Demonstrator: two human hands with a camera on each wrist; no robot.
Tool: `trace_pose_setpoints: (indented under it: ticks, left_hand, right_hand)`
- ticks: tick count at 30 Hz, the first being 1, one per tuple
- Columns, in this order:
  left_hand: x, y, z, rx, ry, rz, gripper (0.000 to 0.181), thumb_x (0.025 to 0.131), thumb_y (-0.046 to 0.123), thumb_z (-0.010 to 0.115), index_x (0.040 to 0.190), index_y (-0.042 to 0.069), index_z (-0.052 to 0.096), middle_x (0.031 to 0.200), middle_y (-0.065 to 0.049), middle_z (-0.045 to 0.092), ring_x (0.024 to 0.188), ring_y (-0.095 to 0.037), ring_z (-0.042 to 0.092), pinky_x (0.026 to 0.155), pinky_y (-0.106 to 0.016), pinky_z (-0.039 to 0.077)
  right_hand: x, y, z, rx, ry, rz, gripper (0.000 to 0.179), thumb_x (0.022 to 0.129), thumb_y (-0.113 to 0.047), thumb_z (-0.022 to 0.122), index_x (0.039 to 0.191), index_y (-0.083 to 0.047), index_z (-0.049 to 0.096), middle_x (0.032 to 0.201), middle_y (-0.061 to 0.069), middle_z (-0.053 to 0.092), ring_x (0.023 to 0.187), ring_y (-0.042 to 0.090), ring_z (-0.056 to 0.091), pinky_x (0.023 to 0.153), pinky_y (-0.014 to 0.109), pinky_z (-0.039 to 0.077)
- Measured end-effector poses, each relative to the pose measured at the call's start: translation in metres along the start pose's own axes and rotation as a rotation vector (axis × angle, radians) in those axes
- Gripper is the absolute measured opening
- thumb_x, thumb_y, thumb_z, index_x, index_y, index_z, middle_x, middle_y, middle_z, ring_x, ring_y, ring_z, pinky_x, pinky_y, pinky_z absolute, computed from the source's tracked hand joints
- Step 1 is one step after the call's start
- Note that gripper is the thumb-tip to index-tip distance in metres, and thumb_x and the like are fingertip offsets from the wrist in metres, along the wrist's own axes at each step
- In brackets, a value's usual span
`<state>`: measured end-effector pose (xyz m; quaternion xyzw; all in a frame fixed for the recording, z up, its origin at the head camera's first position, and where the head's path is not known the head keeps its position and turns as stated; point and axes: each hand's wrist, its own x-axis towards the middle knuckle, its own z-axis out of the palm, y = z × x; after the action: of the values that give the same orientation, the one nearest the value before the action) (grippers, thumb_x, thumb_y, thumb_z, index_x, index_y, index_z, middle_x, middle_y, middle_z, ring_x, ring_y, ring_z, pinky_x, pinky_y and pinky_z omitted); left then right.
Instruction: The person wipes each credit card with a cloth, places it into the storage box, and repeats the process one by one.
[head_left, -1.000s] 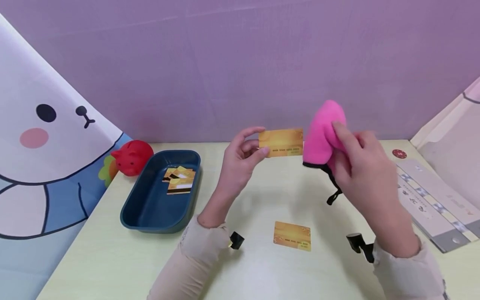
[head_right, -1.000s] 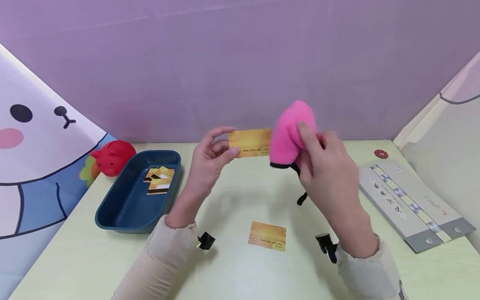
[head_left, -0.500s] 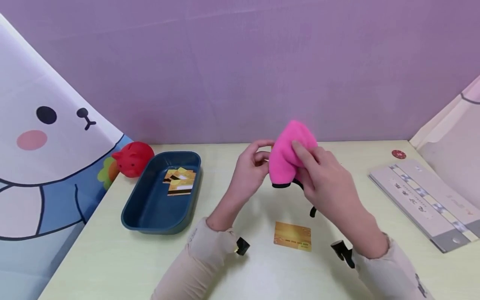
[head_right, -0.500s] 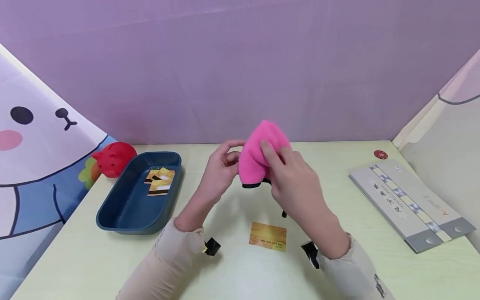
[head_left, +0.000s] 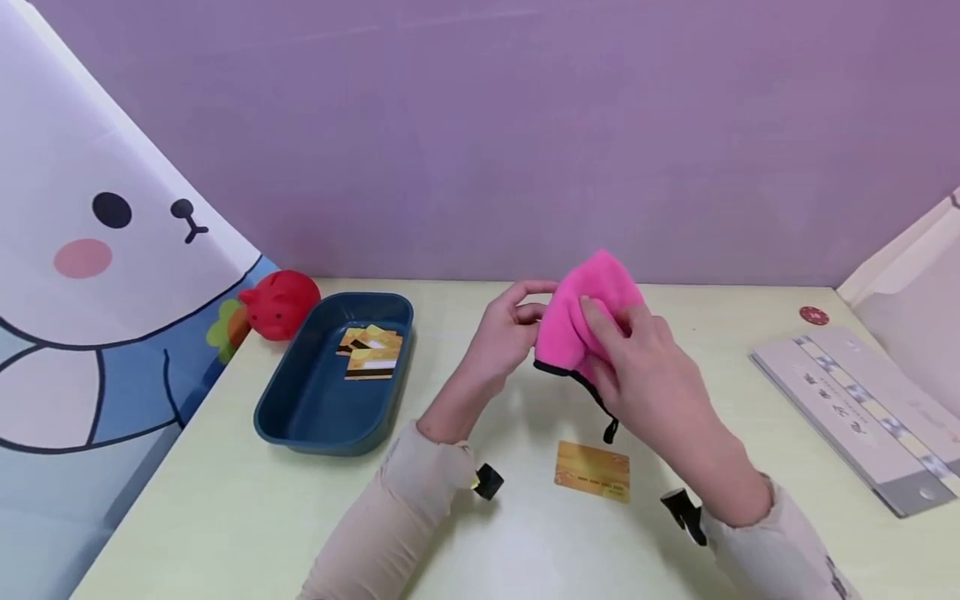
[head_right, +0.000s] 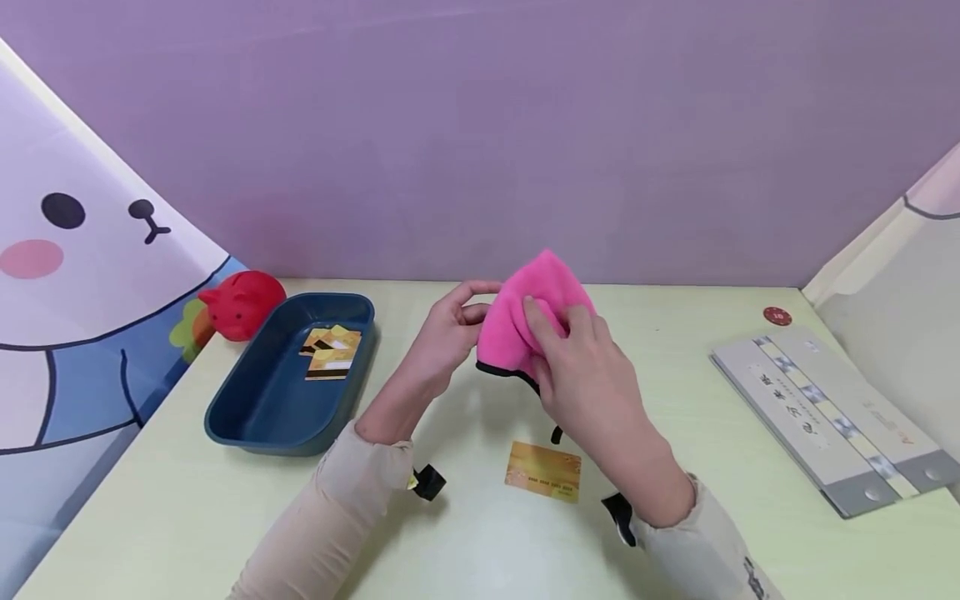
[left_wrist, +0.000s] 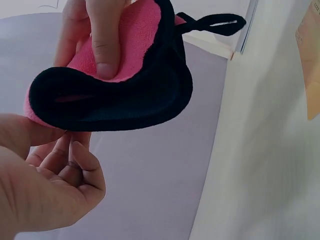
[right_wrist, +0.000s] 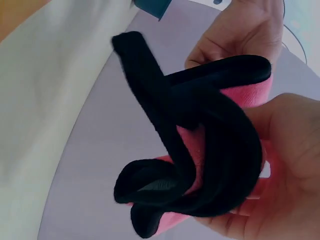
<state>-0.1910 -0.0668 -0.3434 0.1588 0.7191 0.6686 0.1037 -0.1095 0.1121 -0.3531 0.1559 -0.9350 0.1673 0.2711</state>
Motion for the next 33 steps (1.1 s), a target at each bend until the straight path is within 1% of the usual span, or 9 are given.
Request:
trace_pose_setpoints:
  ticks: [5,8,11,14,19,23,29,31,33]
  left_hand:
    - [0.0,-0.001,0.0,-0.031,-0.025,-0.032,0.04,0.097,-0.003,0.056,0.131,0.017,0.061,0.107,-0.015,0.074,0.086,-0.013,0.067,0.069,-0.024,0.05]
    - [0.001,-0.001,-0.001,-0.036,-0.031,-0.046,0.04,0.097,-0.004,0.056,0.131,0.017,0.061,0.107,-0.015,0.074,0.086,-0.014,0.068,0.071,-0.025,0.052]
    - [0.002,0.0,-0.002,-0.023,-0.044,-0.042,0.038,0.097,-0.001,0.057,0.131,0.017,0.061,0.107,-0.014,0.074,0.088,-0.013,0.068,0.072,-0.026,0.052]
    - [0.003,0.002,-0.005,-0.002,-0.044,-0.027,0.035,0.097,0.003,0.06,0.129,0.017,0.061,0.104,-0.012,0.075,0.085,-0.013,0.068,0.071,-0.026,0.049]
    - [0.005,0.005,-0.014,0.006,-0.026,-0.029,0.035,0.094,0.008,0.068,0.127,0.017,0.062,0.092,-0.004,0.074,0.079,-0.014,0.068,0.07,-0.027,0.044]
    - [0.007,0.008,-0.024,0.016,-0.011,-0.011,0.036,0.094,0.008,0.069,0.128,0.016,0.062,0.089,-0.001,0.071,0.08,-0.019,0.068,0.07,-0.027,0.045]
    - [0.008,0.009,-0.033,-0.032,0.039,-0.016,0.039,0.094,0.007,0.068,0.131,0.019,0.06,0.09,0.001,0.071,0.08,-0.017,0.067,0.072,-0.028,0.047]
    - [0.008,0.008,-0.035,-0.045,0.058,0.003,0.037,0.095,0.006,0.067,0.13,0.017,0.062,0.091,0.001,0.071,0.081,-0.016,0.066,0.073,-0.027,0.048]
    - [0.008,0.008,-0.035,-0.03,0.077,0.045,0.032,0.096,0.007,0.066,0.127,0.014,0.065,0.096,0.0,0.071,0.082,-0.014,0.064,0.074,-0.026,0.049]
  right_hand:
    - [0.0,-0.002,-0.002,-0.033,-0.019,0.041,0.059,0.088,-0.013,0.075,0.142,-0.02,0.053,0.103,0.018,0.052,0.079,0.036,0.055,0.046,0.043,0.047]
    - [0.0,-0.002,-0.001,-0.037,-0.028,0.048,0.058,0.087,-0.009,0.073,0.141,-0.019,0.054,0.102,0.02,0.052,0.078,0.037,0.056,0.046,0.043,0.047]
    - [0.002,-0.001,-0.003,-0.037,-0.037,0.056,0.058,0.086,-0.006,0.072,0.14,-0.017,0.055,0.099,0.021,0.054,0.078,0.037,0.056,0.047,0.044,0.048]
    - [0.003,0.003,-0.006,-0.032,-0.053,0.074,0.058,0.086,-0.005,0.07,0.141,-0.017,0.055,0.097,0.022,0.054,0.079,0.037,0.057,0.047,0.044,0.047]
    - [0.005,0.013,-0.014,-0.026,-0.113,0.124,0.059,0.088,-0.004,0.067,0.143,-0.018,0.051,0.099,0.023,0.055,0.082,0.036,0.055,0.046,0.04,0.045]
    - [0.006,0.029,-0.021,-0.029,-0.123,0.177,0.061,0.088,-0.003,0.062,0.145,-0.018,0.049,0.102,0.023,0.054,0.082,0.038,0.054,0.046,0.04,0.041]
    - [0.005,0.05,-0.03,-0.044,-0.138,0.276,0.06,0.09,-0.008,0.059,0.148,-0.017,0.047,0.109,0.028,0.052,0.087,0.044,0.053,0.052,0.052,0.042]
    - [0.005,0.052,-0.031,-0.04,-0.123,0.283,0.058,0.091,-0.009,0.059,0.147,-0.016,0.049,0.109,0.028,0.053,0.089,0.045,0.054,0.053,0.055,0.043]
    - [0.005,0.053,-0.032,-0.037,-0.108,0.284,0.056,0.091,-0.01,0.059,0.146,-0.016,0.05,0.109,0.029,0.053,0.089,0.045,0.054,0.053,0.056,0.043]
